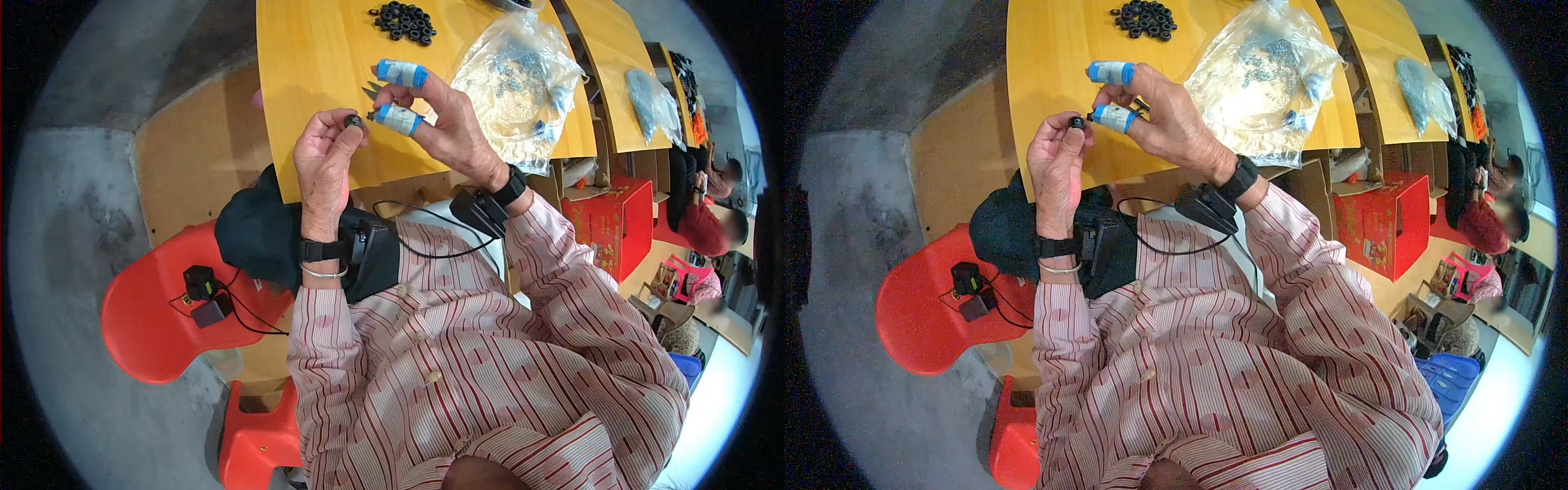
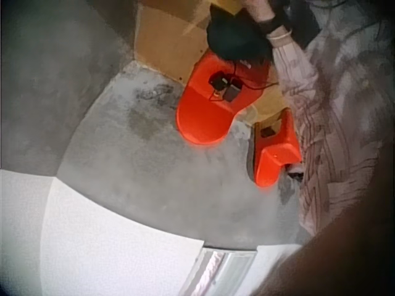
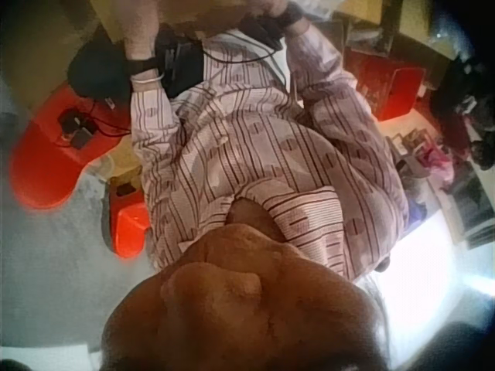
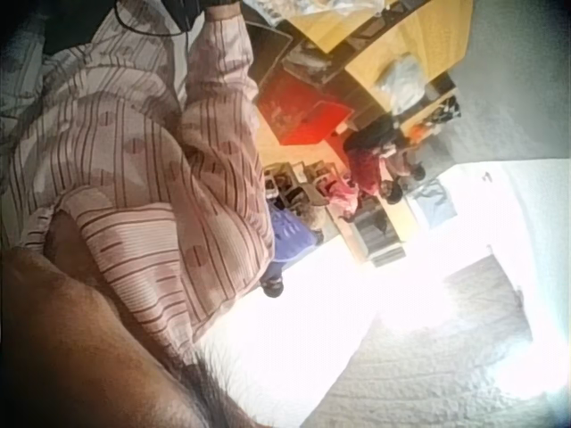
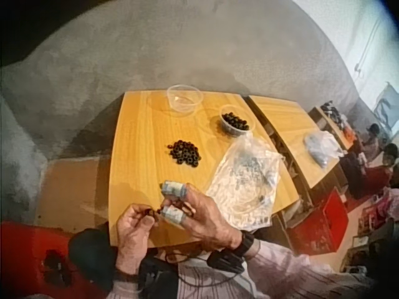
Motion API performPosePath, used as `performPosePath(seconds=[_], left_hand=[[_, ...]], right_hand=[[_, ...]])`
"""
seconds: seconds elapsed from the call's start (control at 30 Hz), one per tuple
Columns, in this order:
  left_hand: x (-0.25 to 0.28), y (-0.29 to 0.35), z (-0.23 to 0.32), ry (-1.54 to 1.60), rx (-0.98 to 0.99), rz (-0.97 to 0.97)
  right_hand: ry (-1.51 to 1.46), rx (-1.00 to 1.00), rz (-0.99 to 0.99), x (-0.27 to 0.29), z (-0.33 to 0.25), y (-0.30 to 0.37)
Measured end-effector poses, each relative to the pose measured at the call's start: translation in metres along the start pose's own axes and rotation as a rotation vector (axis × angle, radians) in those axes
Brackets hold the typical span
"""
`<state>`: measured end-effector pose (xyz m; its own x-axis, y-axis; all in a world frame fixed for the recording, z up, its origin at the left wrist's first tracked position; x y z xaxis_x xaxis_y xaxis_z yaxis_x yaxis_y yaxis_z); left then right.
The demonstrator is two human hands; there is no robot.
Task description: The person picks up small black plastic components and attaches blue tape to each by hand, then places them into a plastic bag.
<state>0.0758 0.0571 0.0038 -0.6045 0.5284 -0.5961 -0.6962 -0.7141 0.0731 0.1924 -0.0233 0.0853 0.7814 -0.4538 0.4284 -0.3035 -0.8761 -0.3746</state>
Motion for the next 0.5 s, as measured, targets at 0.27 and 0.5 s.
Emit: performPosePath(seconds=[0.27,0.5], left_hand=[[-0.007,0.001,-0.002,-0.027,0.011,-0.092],[-0.009,-0.001,-0.003,-0.083,0.017,-0.103]], right_hand=[[0.183,0.161,-0.120,0.010,-0.016,-0.009],[0.306,0.269,-0.177,0.008,-0.023,-0.010]])
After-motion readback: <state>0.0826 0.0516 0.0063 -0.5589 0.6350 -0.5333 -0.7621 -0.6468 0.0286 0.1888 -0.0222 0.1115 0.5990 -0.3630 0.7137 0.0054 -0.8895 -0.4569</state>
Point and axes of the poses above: each hand's wrist, its own y-axis away from the middle knuckle, its own x-axis out of the back of the hand, z = x × y, the point moved 7 cm from there along -y, towards the middle knuckle, and after that the axes turned 2 degrees about -y, right-handed, at the moved point
